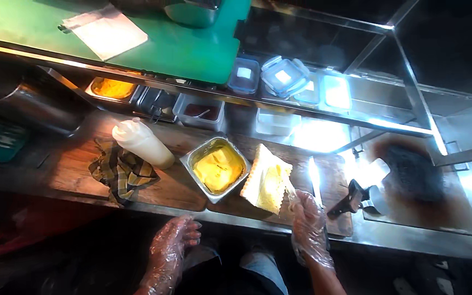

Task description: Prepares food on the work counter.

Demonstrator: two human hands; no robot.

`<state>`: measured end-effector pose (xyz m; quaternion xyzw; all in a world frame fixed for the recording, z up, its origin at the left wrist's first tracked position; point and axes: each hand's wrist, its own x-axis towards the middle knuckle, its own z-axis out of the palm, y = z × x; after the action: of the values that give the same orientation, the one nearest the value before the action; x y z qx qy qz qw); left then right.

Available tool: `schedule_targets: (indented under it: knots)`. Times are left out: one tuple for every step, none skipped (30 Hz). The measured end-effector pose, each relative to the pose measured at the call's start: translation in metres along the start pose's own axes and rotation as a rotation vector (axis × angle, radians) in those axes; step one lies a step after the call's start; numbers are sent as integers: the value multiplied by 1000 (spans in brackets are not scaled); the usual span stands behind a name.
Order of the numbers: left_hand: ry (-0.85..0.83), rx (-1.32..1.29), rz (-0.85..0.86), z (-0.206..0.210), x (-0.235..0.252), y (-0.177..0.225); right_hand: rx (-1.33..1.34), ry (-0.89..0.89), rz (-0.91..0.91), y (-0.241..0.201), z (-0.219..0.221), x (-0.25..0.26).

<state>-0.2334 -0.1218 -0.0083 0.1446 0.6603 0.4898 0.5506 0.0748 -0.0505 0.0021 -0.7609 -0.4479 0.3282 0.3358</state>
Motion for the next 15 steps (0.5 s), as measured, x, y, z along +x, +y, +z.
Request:
schedule_targets:
  knots:
    - [25, -3, -7, -6, 3, 2, -118, 33, -76, 0, 0, -3]
    - [42, -7, -9, -13, 6, 3, -210, 61, -127, 0, 2, -5]
    - [55, -10, -9, -19, 9, 5, -295, 78, -162, -1, 3, -7]
    - [58, -14, -4, -24, 12, 7, -385, 83, -189, -2, 5, -9]
    - [53, -12, 2, -29, 14, 8, -466, 99, -215, -3, 8, -11]
    - [50, -7, 7, -34, 16, 9, -521, 131, -251, 0, 13, -12]
    - [47, -2, 9, -38, 19, 9, -563, 174, -292, 4, 19, -12]
    - [38, 2, 10, -42, 22, 9, -598, 209, -318, 7, 23, -12]
    - [29, 1, 12, -45, 26, 10, -629, 231, -330, 8, 25, -11]
    - [23, -2, 16, -48, 30, 12, -657, 243, -330, 7, 26, -12]
    - [19, 0, 20, -52, 34, 13, -700, 231, -320, 6, 26, -14]
    - [20, 8, 19, -56, 37, 14, -766, 192, -280, 5, 25, -20]
    - [21, 12, 17, -60, 40, 15, -839, 127, -218, 3, 24, -32]
    - [22, 11, 16, -66, 43, 15, -890, 71, -160, 0, 22, -49]
    - [29, 16, 17, -71, 47, 17, -900, 68, -144, -1, 20, -71]
